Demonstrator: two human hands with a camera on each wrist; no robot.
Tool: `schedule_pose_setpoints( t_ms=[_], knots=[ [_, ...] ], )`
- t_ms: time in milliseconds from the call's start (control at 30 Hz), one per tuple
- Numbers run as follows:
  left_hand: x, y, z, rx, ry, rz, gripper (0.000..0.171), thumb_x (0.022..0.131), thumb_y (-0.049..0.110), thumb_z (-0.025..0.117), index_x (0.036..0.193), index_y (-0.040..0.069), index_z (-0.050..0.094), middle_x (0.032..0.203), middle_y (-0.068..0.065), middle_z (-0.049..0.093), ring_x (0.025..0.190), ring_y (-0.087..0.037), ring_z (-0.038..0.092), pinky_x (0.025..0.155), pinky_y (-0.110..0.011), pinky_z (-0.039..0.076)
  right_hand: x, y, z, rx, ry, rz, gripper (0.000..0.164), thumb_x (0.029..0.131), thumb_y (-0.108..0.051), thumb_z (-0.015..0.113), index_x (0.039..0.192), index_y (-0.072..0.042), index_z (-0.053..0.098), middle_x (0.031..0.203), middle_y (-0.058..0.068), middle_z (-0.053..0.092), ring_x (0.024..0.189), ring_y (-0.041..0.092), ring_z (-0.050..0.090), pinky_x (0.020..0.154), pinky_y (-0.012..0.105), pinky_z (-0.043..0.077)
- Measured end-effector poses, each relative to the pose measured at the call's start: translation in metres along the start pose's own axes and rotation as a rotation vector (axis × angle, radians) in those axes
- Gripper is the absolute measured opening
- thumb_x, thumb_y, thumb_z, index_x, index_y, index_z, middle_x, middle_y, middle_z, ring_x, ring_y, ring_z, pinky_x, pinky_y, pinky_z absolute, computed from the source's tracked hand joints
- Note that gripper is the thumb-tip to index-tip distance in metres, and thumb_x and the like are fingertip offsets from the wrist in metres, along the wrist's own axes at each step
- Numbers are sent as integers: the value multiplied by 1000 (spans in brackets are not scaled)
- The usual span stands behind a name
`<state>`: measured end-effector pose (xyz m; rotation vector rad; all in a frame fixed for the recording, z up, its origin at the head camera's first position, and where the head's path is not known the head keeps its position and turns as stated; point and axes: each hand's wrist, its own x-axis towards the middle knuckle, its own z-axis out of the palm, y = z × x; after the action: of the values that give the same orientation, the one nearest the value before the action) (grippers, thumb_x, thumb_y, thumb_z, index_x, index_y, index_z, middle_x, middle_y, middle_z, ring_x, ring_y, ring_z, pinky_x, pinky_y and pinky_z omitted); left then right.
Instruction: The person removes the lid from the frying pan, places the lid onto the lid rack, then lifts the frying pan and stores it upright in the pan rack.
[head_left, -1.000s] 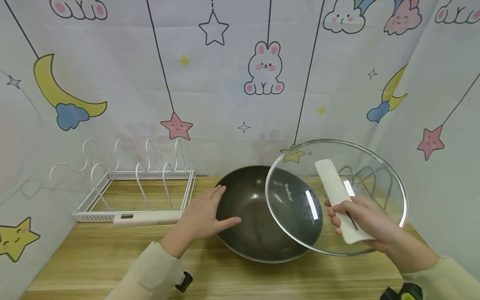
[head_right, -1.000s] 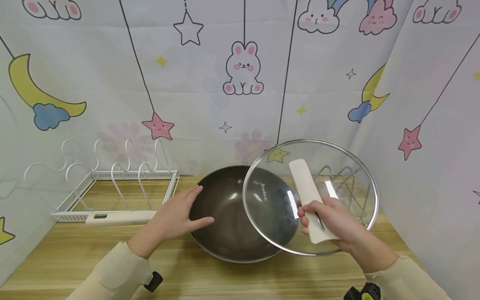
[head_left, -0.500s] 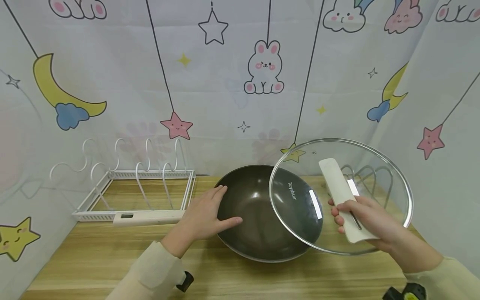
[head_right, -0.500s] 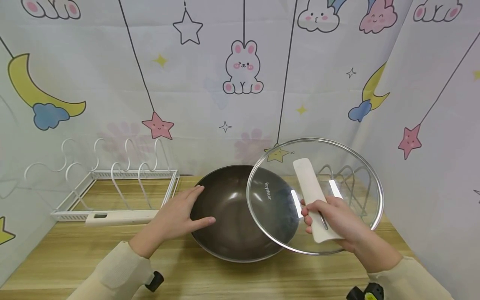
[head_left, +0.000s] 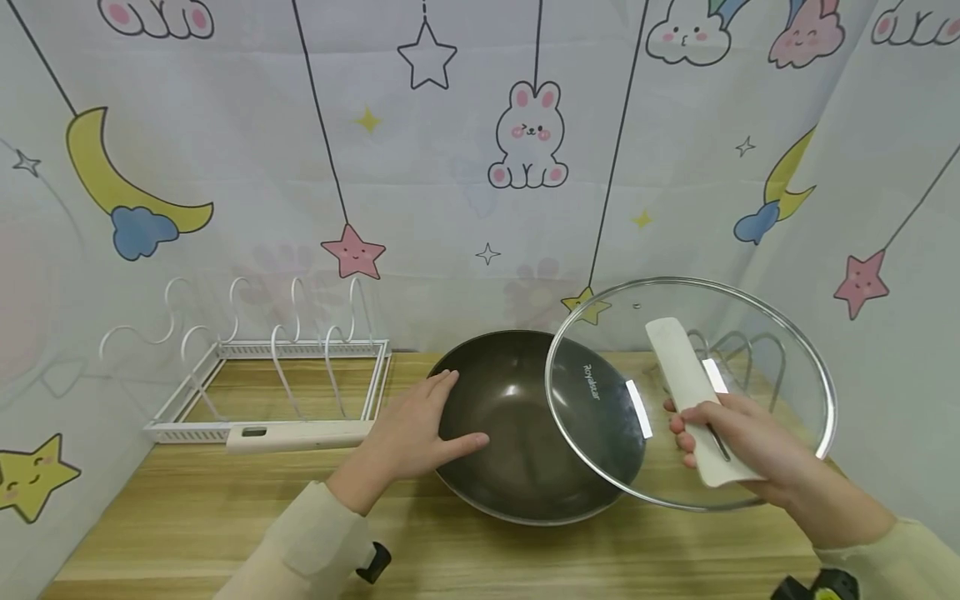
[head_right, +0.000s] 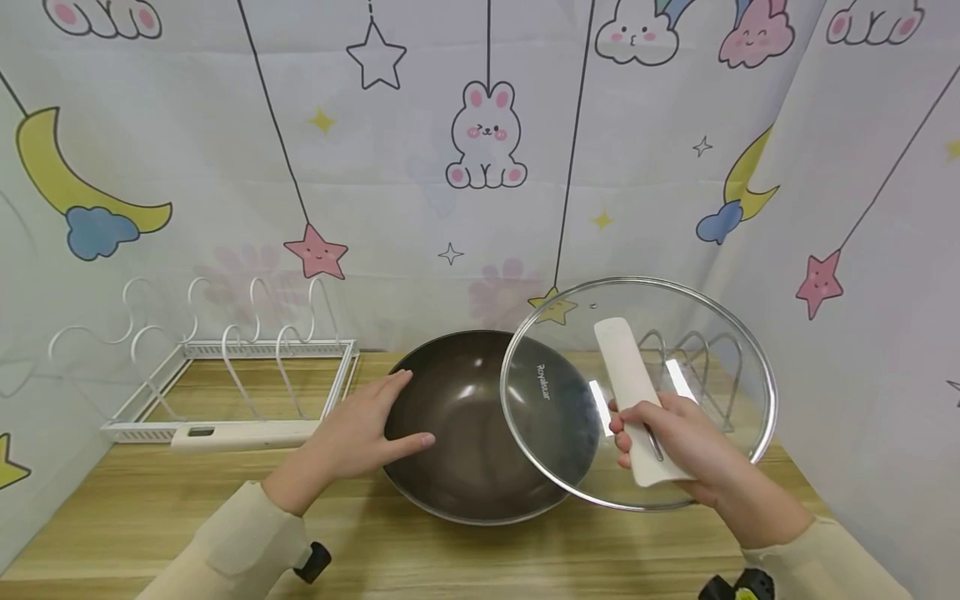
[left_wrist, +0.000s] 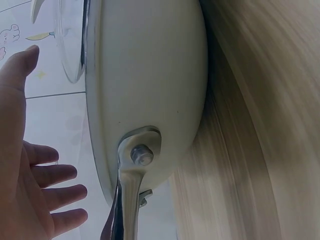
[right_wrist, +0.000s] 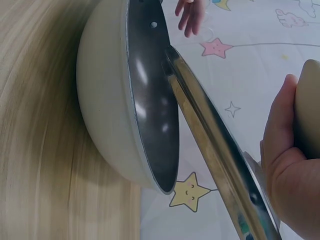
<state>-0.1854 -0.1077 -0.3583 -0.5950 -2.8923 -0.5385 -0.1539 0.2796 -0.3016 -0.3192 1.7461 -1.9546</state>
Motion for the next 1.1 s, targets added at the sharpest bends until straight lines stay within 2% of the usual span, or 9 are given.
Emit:
schedule_pose_setpoints(
  t_ms=[367,733,1100],
  knots=[
    [1,1,0,-12,-7,-1,99,77,74,52,147,8,31,150,-12,36,136,-32,38,108,-51,35,-2,1,-4,26,-23,1,20,100,-9,39,118,0,37,88,-2,61,72,6,60,66,24,57],
    [2,1,1,-22,-2,4,99,77,74,52,147,8,31,150,-12,37,135,-31,40,108,-49,36,-3,1,-5,-16,-2,10,22,100,-11,40,119,0,36,88,-3,61,72,5,60,67,25,57],
    [1,1,2,-32,5,6,99,77,73,53,148,8,31,150,-11,37,135,-31,39,107,-50,37,-5,1,-7,5,16,12,21,100,-11,40,119,-2,39,90,-2,62,74,6,60,68,25,57]
  ],
)
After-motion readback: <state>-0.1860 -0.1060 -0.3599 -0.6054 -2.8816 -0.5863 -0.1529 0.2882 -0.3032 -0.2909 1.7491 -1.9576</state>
